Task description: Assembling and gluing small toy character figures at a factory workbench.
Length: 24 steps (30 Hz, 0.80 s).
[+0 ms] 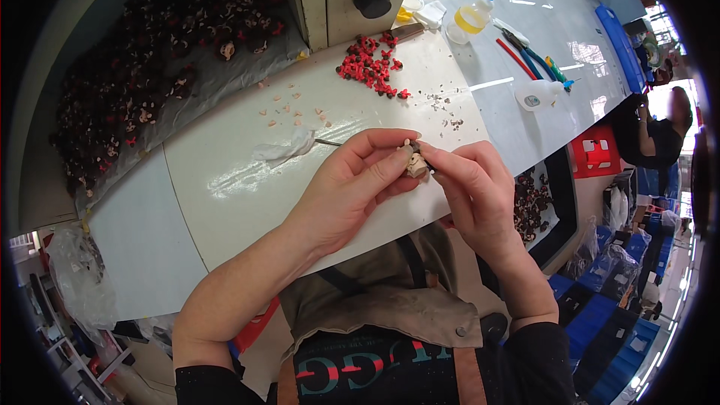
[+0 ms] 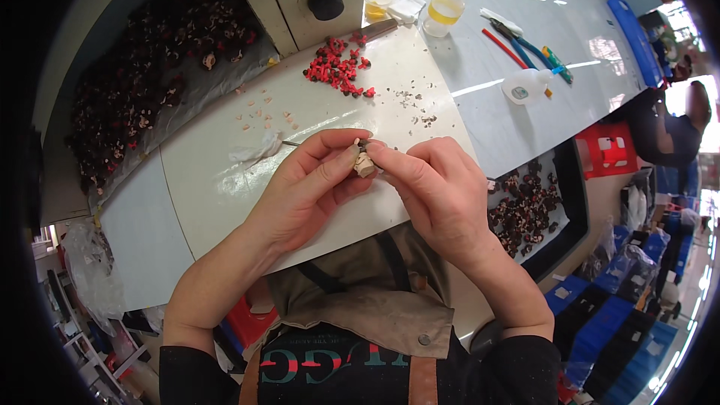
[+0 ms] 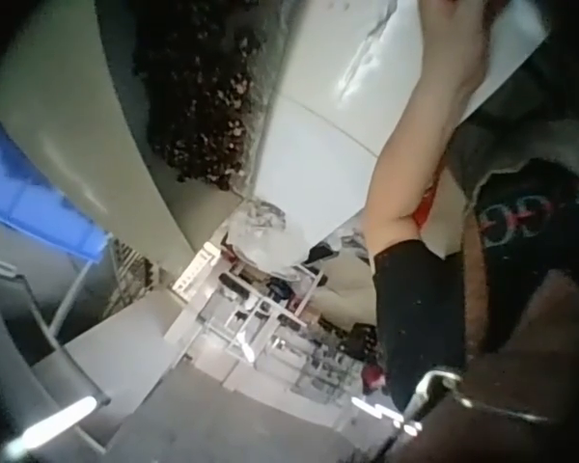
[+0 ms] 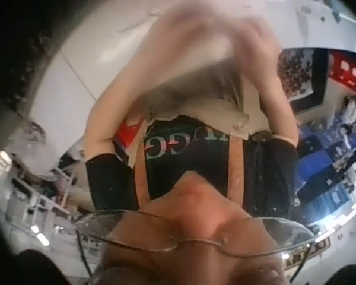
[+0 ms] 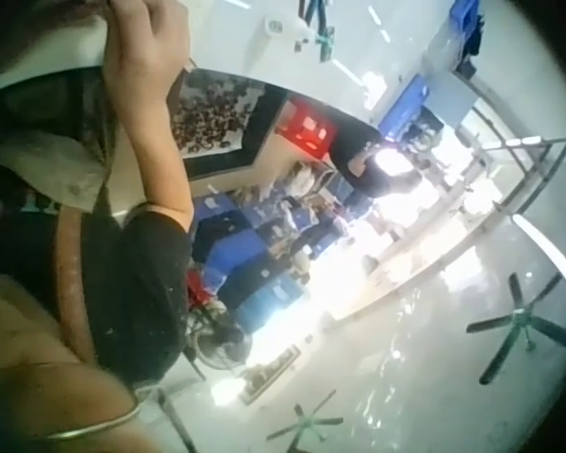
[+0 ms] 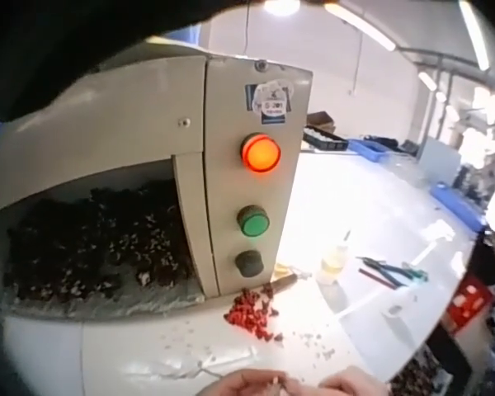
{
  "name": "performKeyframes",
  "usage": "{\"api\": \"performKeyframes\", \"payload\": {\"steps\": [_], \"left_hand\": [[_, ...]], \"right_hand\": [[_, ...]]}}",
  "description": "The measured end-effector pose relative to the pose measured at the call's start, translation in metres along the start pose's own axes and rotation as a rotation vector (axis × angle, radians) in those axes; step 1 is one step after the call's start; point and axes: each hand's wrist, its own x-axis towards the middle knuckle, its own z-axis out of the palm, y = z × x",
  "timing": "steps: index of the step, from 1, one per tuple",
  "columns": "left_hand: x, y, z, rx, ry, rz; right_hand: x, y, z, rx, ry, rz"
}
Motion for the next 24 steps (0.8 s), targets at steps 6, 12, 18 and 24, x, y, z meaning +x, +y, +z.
{"api": "performKeyframes", "payload": {"steps": [6,12,18,24], "left_hand": [[-0.001,-0.001,0.001,0.034,-0.017,0.006],[0.0,-0.001,-0.002,0.177,-0.031,0.063],[0.001,-0.002,0.0,0.2,-0.047,0.047],[0.001,-0.003,0.001,0.231,-0.052,0.065]], "right_hand": [[0.008,0.009,-0.005,0.041,0.052,0.065],[0.015,-0.005,-0.03,0.48,-0.221,0.654],[0.009,-0.004,-0.025,0.328,-0.304,0.382],[0.014,-0.007,-0.019,0.314,-0.352,0.335]]}}
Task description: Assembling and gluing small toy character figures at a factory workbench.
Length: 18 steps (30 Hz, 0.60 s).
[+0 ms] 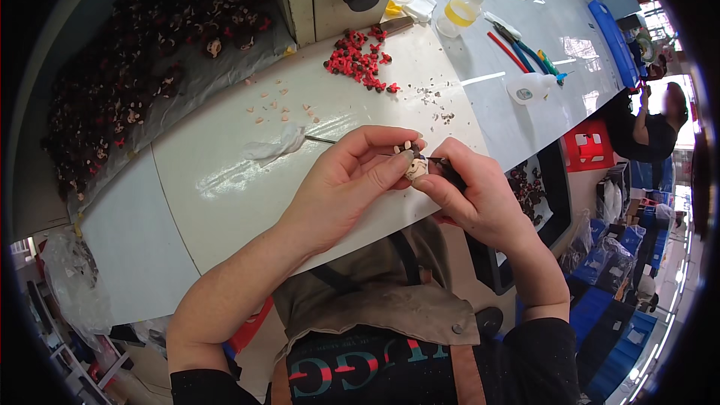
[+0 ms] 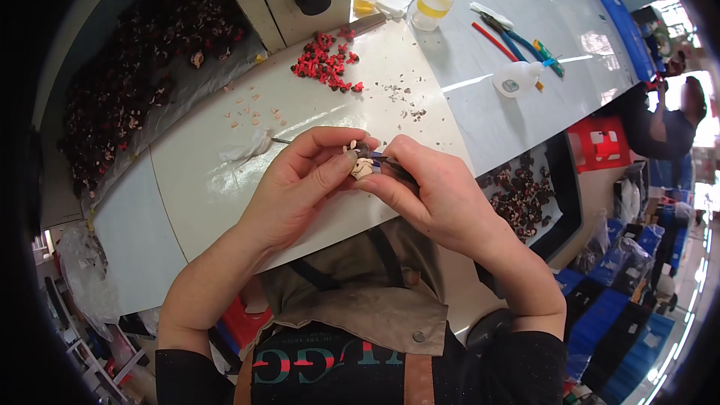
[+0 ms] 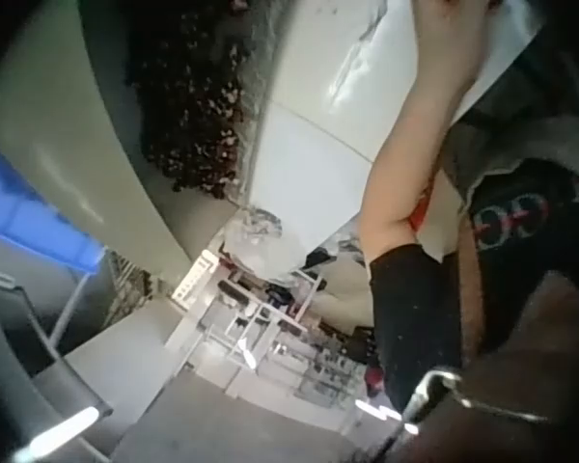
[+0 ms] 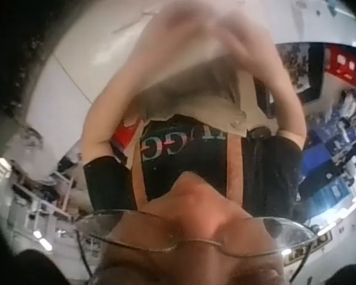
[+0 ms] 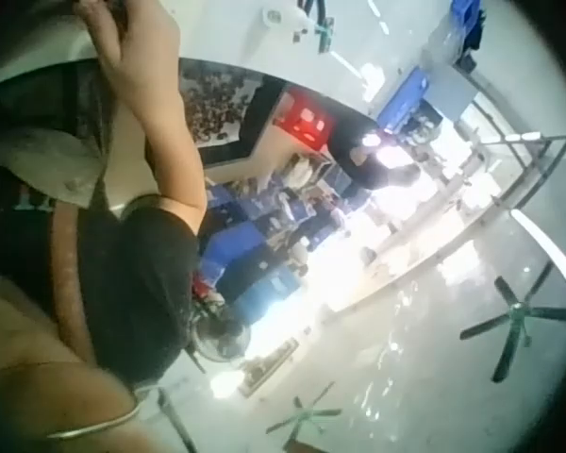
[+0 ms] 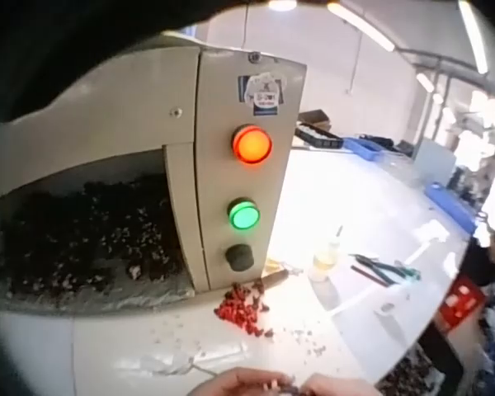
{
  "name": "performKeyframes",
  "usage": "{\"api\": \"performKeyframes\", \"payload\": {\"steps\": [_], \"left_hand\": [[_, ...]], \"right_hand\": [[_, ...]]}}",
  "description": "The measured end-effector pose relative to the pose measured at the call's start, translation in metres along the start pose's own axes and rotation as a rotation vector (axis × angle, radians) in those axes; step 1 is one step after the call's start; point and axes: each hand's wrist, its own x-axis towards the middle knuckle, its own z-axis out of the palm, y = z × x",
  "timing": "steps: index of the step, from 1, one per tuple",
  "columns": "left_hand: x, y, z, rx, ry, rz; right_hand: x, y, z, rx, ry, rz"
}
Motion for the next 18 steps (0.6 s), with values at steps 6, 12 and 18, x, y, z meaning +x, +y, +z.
{"api": "performKeyframes", "payload": {"steps": [6,12,18], "left_hand": [[0.0002,0.0004,-0.0005,-0.005,-0.012,0.017],[-0.0008,0.0011,-0.0002,0.02,-0.002,0.03],[-0.0012,0.0012,-0.0001,0.011,0.007,0.025]], "right_hand": [[-0.0004,0.0028,0.0044,0.071,-0.016,0.05],[-0.0011,0.0035,0.0054,0.072,-0.03,0.076],[-0.001,0.0042,0.0055,0.07,-0.039,0.09]]}}
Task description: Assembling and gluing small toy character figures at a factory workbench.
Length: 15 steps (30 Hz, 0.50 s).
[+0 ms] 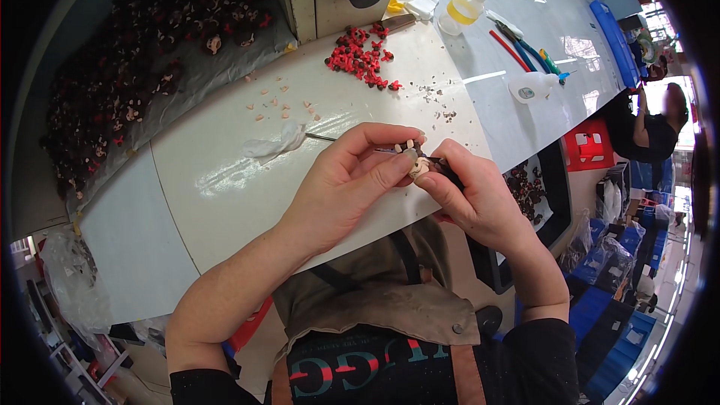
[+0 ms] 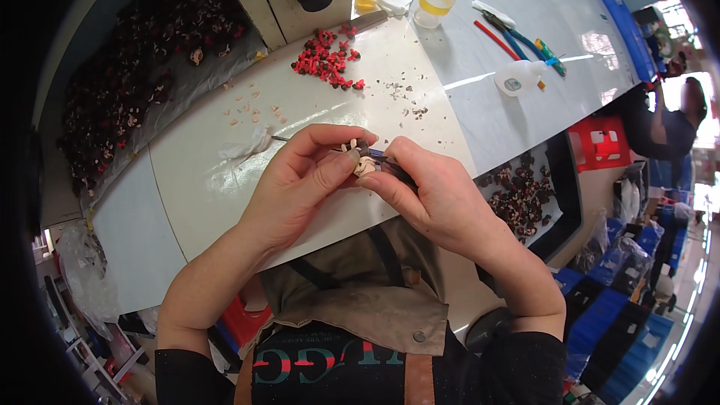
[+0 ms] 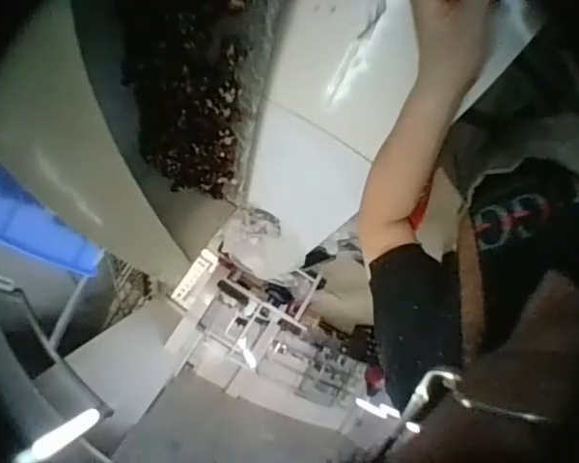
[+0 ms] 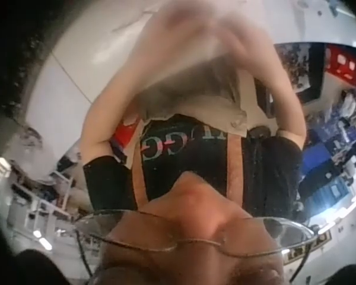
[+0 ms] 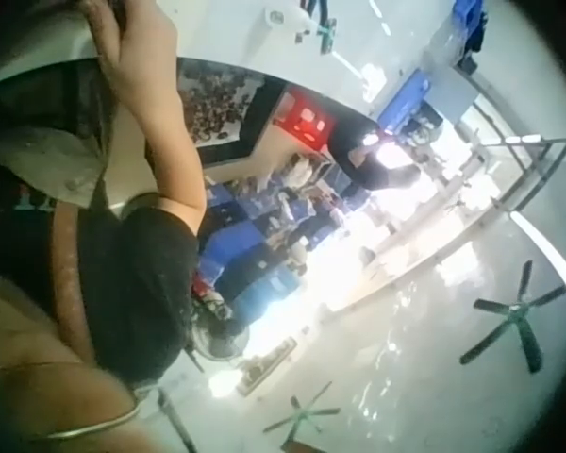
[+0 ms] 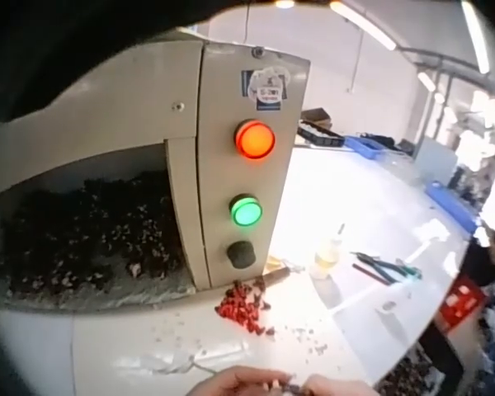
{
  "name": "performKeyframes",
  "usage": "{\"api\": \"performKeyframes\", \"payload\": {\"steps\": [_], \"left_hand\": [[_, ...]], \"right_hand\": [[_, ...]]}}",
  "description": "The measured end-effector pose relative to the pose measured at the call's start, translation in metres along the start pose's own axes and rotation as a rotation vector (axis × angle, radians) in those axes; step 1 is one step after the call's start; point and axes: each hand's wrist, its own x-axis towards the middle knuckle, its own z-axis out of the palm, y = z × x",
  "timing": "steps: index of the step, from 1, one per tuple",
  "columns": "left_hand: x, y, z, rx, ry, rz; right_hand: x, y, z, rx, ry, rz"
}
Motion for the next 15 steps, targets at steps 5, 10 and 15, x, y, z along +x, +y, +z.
{"api": "performKeyframes", "payload": {"steps": [5,10,15], "left_hand": [[-0.0007,0.0,0.001,0.0,0.007,-0.003],[-0.0003,-0.0007,0.0009,0.008,0.016,-0.008],[-0.001,-0.0003,0.001,0.016,0.031,-0.009]], "right_hand": [[-0.0006,0.0013,0.0002,0.004,-0.003,-0.008],[-0.0006,0.0014,0.0002,-0.028,-0.01,-0.006],[-0.0004,0.0016,0.0023,-0.011,-0.015,0.013]]}}
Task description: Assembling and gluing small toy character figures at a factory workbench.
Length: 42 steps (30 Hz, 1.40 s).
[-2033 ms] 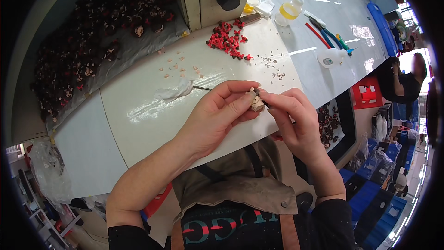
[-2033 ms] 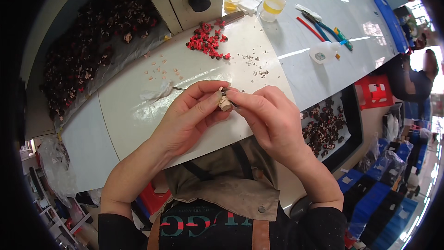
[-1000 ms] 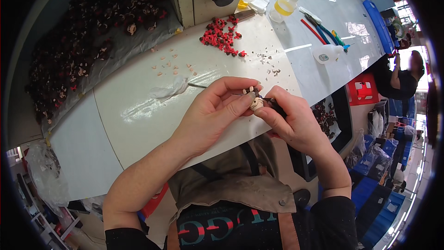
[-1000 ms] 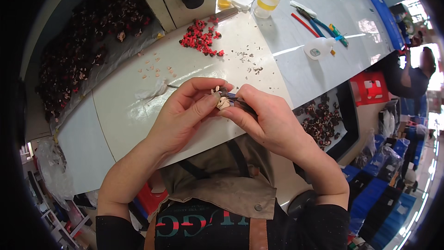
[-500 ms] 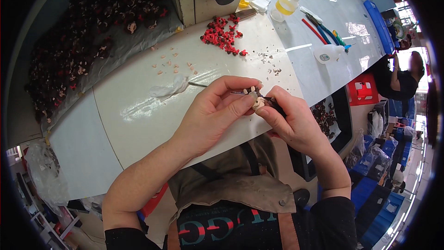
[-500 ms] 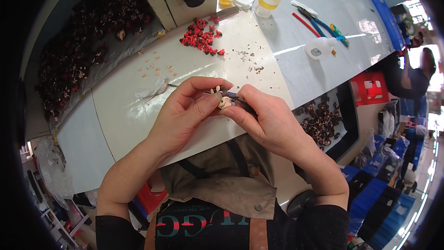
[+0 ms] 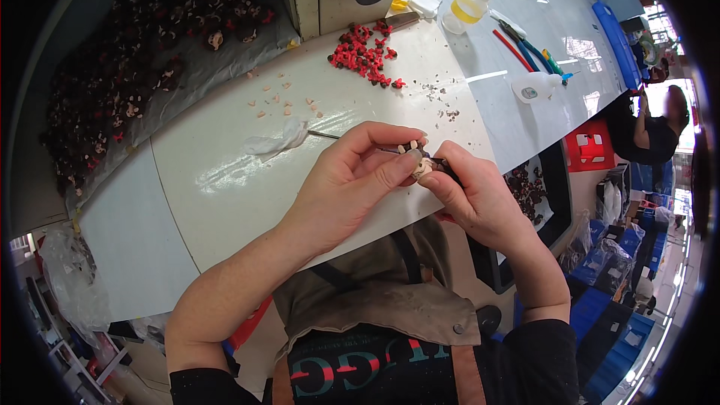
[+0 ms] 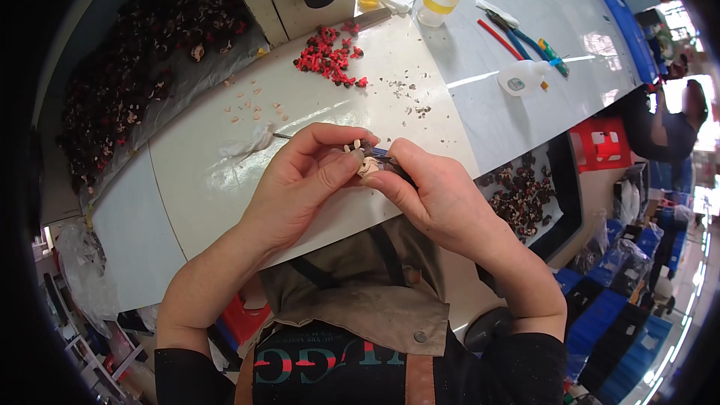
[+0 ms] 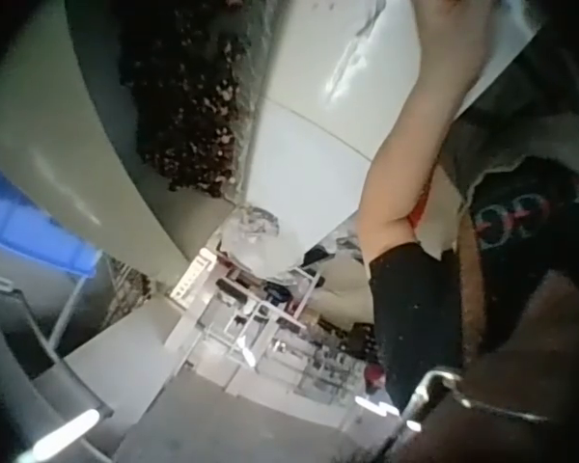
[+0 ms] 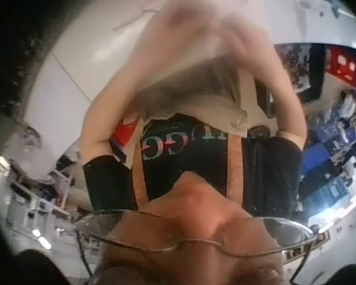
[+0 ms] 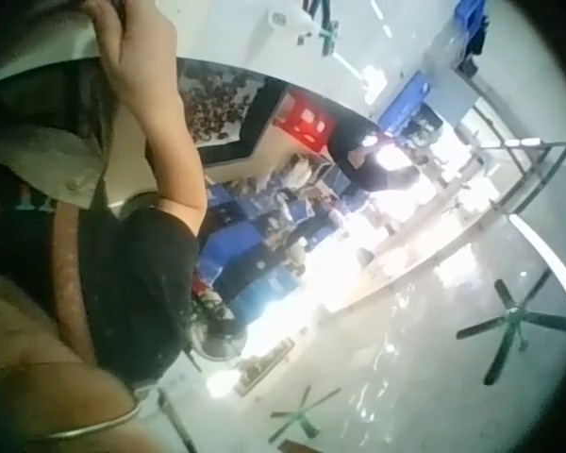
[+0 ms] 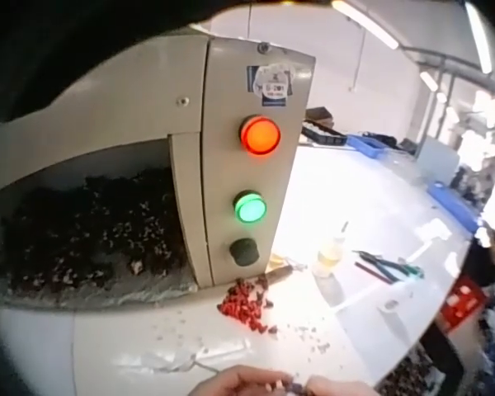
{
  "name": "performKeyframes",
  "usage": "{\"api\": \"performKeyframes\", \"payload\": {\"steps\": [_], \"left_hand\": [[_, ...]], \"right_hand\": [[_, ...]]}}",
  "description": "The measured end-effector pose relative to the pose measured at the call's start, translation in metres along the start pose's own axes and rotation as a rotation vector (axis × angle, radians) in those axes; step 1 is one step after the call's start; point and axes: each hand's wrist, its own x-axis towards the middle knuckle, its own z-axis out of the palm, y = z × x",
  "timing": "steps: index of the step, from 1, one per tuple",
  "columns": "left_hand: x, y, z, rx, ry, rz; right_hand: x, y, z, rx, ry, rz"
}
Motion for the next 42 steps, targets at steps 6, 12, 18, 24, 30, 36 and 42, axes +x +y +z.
{"api": "performKeyframes", "payload": {"steps": [6,12,18,24,30,36,42], "left_hand": [[0.0002,-0.0003,-0.0012,-0.015,0.006,-0.005],[-0.0003,0.0008,-0.0012,-0.019,0.014,-0.023],[-0.0003,0.0025,-0.0008,-0.02,0.017,-0.046],[0.001,-0.0012,-0.0029,-0.121,-0.003,-0.061],[0.0025,-0.0014,-0.0009,-0.165,-0.036,-0.05],[0.0032,-0.0025,-0.0033,-0.158,-0.069,-0.067],[0.0022,-0.003,-0.0034,-0.148,-0.061,-0.056]], "right_hand": [[0.0009,0.0002,0.0026,-0.002,0.001,-0.018],[0.001,-0.0014,0.004,-0.005,0.001,-0.012],[0.0019,-0.0026,0.0038,-0.049,-0.008,-0.022],[0.0025,-0.003,0.0044,-0.088,0.054,-0.084],[0.0024,0.0016,0.0019,-0.118,0.088,-0.062],[0.0035,0.0029,0.0019,-0.152,0.076,-0.085],[0.0037,-0.0011,0.0016,-0.151,0.056,-0.062]]}}
